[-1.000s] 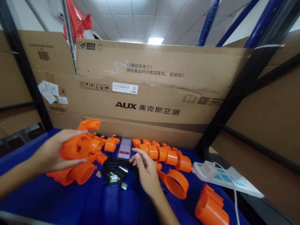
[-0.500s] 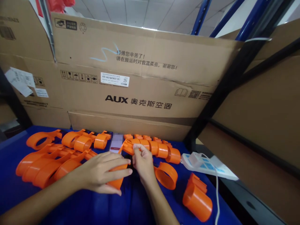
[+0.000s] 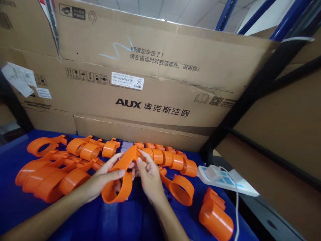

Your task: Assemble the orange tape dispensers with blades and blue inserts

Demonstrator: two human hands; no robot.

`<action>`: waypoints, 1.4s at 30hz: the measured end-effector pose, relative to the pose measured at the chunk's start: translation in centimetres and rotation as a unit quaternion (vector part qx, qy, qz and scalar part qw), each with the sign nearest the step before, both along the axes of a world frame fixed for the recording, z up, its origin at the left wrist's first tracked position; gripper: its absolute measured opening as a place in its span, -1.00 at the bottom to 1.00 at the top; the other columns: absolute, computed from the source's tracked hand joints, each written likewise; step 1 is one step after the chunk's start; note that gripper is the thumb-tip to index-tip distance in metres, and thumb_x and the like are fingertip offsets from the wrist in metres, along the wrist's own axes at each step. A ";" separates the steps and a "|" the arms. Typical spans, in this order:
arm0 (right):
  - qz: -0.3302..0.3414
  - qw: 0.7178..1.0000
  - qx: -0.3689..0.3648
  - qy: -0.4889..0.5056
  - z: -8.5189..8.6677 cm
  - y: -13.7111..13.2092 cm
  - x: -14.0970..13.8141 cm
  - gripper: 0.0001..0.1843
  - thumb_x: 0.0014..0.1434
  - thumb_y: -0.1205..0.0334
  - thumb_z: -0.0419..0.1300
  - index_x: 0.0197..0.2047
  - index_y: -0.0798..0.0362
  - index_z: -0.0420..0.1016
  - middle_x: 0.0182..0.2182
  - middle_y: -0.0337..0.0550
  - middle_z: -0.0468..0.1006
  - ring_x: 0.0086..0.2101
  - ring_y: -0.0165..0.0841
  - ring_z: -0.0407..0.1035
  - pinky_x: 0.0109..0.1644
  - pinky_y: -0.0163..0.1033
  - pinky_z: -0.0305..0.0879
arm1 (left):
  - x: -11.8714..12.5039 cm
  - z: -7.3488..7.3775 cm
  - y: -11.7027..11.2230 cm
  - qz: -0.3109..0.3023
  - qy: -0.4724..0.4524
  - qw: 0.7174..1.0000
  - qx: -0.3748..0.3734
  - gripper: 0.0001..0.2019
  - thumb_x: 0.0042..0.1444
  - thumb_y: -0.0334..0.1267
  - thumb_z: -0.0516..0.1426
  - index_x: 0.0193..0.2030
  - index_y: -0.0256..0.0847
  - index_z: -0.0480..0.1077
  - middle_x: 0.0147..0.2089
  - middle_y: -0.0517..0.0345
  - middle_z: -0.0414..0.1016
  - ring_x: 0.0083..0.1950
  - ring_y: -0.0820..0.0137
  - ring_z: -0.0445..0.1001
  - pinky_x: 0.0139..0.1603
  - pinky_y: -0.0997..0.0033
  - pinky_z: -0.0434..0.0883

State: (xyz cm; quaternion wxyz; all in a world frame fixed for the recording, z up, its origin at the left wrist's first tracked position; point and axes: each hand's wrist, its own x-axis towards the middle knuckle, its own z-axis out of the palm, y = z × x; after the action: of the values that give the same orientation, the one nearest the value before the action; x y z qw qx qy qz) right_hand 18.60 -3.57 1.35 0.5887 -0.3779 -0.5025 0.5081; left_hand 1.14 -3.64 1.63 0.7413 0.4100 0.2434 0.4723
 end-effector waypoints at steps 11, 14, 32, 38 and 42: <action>-0.043 0.946 0.180 -0.268 -0.3 -0.5 0.4 -0.60 0.37 0.20 0.12 0.25 -0.08 0.35 -0.07 -0.04 0.61 -0.10 -0.20 0.48 0.09 -0.01 0.39 | -0.2 -0.1 0.4 0.000 -0.178 0.965 -0.193 -0.51 0.27 0.11 0.12 0.06 -0.29 0.47 -0.21 -0.09 0.66 -0.42 0.32 0.60 -0.43 0.44 0.49; 0.003 0.872 0.262 -0.413 0.5 -0.9 0.7 -0.68 0.35 0.37 0.05 0.05 -0.10 0.53 0.10 0.00 0.48 0.10 -0.12 0.35 0.19 0.07 0.30 | -0.3 0.0 0.2 0.028 -0.206 0.956 -0.205 -0.59 0.26 0.04 0.17 0.09 -0.22 0.44 -0.24 -0.01 0.65 -0.36 0.29 0.64 -0.34 0.40 0.55; 0.174 0.726 0.234 -0.623 0.9 -1.7 0.3 -0.25 0.09 0.56 0.14 0.21 -0.38 0.47 0.19 -0.16 0.33 0.18 -0.08 0.17 0.21 0.04 0.22 | -1.9 0.8 0.7 0.040 -0.202 0.950 -0.237 -0.59 0.28 0.08 0.08 -0.04 -0.27 0.41 -0.28 -0.05 0.64 -0.38 0.09 0.68 -0.36 0.12 0.63; 0.132 0.717 0.242 -0.640 0.5 -1.3 0.7 -0.42 0.19 0.44 0.21 0.20 -0.30 0.50 0.18 -0.11 0.35 0.11 -0.08 0.23 0.14 0.02 0.28 | -2.2 0.5 1.1 0.062 -0.188 0.947 -0.252 -0.64 0.26 0.06 0.13 -0.10 -0.24 0.41 -0.32 -0.01 0.64 -0.42 0.10 0.68 -0.40 0.13 0.63; 0.104 0.712 0.247 -0.649 0.3 -1.1 0.7 -0.53 0.26 0.33 0.22 0.19 -0.27 0.50 0.13 -0.07 0.39 0.09 -0.07 0.24 0.12 0.02 0.30 | -2.1 0.7 1.0 0.071 -0.200 0.945 -0.249 -0.66 0.25 0.05 0.14 -0.16 -0.23 0.41 -0.33 -0.01 0.65 -0.41 0.10 0.68 -0.39 0.14 0.62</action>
State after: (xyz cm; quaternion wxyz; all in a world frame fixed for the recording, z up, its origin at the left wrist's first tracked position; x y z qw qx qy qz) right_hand 19.34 -4.65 1.62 0.1333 -0.4011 -0.9047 0.0535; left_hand -0.92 -2.67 2.28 0.8178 0.0910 0.2289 0.5201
